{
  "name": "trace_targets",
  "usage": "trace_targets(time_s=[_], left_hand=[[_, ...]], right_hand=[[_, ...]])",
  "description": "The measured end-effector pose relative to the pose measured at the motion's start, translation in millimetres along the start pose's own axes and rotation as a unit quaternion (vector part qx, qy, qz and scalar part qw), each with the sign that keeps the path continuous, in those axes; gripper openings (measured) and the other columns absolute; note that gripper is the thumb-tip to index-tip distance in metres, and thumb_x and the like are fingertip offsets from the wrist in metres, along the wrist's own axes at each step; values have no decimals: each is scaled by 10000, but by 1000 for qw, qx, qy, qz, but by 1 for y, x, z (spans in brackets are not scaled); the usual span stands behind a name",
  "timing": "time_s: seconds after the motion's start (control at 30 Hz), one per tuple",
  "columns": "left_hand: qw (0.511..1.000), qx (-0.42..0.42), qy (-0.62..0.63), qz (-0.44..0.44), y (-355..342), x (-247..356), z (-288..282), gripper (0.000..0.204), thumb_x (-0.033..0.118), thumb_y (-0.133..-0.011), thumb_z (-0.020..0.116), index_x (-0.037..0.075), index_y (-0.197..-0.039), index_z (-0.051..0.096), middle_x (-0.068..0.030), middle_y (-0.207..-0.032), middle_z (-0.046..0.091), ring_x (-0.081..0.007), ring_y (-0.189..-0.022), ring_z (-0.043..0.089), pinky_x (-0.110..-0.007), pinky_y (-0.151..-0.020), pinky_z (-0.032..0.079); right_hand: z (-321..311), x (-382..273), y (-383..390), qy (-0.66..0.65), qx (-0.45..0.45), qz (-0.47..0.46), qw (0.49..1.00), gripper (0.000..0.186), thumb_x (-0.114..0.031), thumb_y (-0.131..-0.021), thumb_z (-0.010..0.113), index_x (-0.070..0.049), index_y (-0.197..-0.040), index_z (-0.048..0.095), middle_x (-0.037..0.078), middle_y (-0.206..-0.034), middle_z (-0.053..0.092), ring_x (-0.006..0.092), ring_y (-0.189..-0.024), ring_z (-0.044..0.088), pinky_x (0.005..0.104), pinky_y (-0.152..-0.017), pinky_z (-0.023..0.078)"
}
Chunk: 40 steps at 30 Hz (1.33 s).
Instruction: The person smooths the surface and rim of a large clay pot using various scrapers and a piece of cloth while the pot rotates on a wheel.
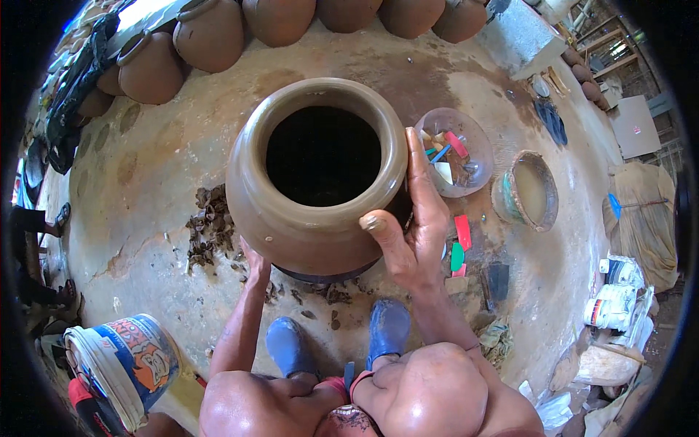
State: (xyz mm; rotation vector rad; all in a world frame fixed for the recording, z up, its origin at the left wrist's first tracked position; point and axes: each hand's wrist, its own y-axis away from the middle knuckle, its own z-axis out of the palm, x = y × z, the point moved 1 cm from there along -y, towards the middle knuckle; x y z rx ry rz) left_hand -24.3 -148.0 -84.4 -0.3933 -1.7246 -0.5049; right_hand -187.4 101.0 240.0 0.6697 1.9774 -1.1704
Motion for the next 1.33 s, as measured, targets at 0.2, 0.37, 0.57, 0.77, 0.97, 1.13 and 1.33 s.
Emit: trace_targets(time_s=[0.2, 0.37, 0.57, 0.77, 0.97, 1.13, 1.33], left_hand=[[999, 10, 33, -26, 11, 6, 10, 325, 241, -1020, 569, 9, -1245, 607, -89, -1132, 678, -194, -1014, 637, -359, -867, 523], [998, 10, -65, 10, 6, 1, -8, 332, 239, -1017, 570, 14, -1258, 601, -98, -1166, 662, -203, -1052, 621, -369, -894, 509], [998, -4, -15, -68, 20, 29, 6, 339, 246, -1013, 580, 10, -1255, 596, -102, -1174, 656, -208, -1057, 616, -376, -904, 503], [999, 19, 7, -49, 14, 4, -5, 318, 224, -1029, 554, 15, -1264, 599, -82, -1154, 662, -187, -1037, 622, -361, -895, 505], [996, 9, 30, -85, 19, 7, 6, 303, 217, -1042, 542, 28, -1270, 610, -63, -1144, 668, -182, -1018, 627, -356, -887, 512], [994, 17, 61, -88, 16, -9, -7, 359, 236, -1047, 542, 39, -1348, 544, -77, -1236, 624, -189, -1107, 599, -361, -946, 499], [992, 9, 14, -122, 19, -18, -7, 584, 334, -1021, 596, 67, -1489, 371, -105, -1413, 499, -208, -1278, 507, -384, -1073, 429]], right_hand=[[-6, 3, 2, 28, -5, 6, 1000, 934, -500, -926, 692, 105, -1535, 322, 305, -1553, 403, 420, -1474, 371, 547, -1216, 198], [4, -3, 2, 36, 4, -8, 999, 928, -517, -945, 659, 102, -1541, 311, 308, -1556, 397, 420, -1485, 354, 554, -1219, 176], [-3, -3, 2, 62, -4, 20, 998, 924, -522, -952, 647, 99, -1545, 305, 313, -1559, 387, 420, -1494, 336, 549, -1225, 150], [4, -11, 4, 91, -7, 13, 996, 907, -519, -976, 609, 95, -1556, 279, 311, -1567, 373, 416, -1501, 324, 559, -1226, 136], [-2, -12, 2, 109, 5, -29, 994, 901, -506, -969, 624, 104, -1545, 296, 317, -1552, 390, 419, -1496, 333, 559, -1225, 137], [6, -13, 2, 88, 12, 11, 996, 801, -438, -1003, 592, 107, -1530, 334, 314, -1533, 424, 423, -1485, 354, 555, -1226, 139], [0, -8, 1, 43, 24, -3, 999, 856, -515, -986, 588, 97, -1532, 344, 284, -1537, 441, 425, -1484, 355, 549, -1229, 130]])
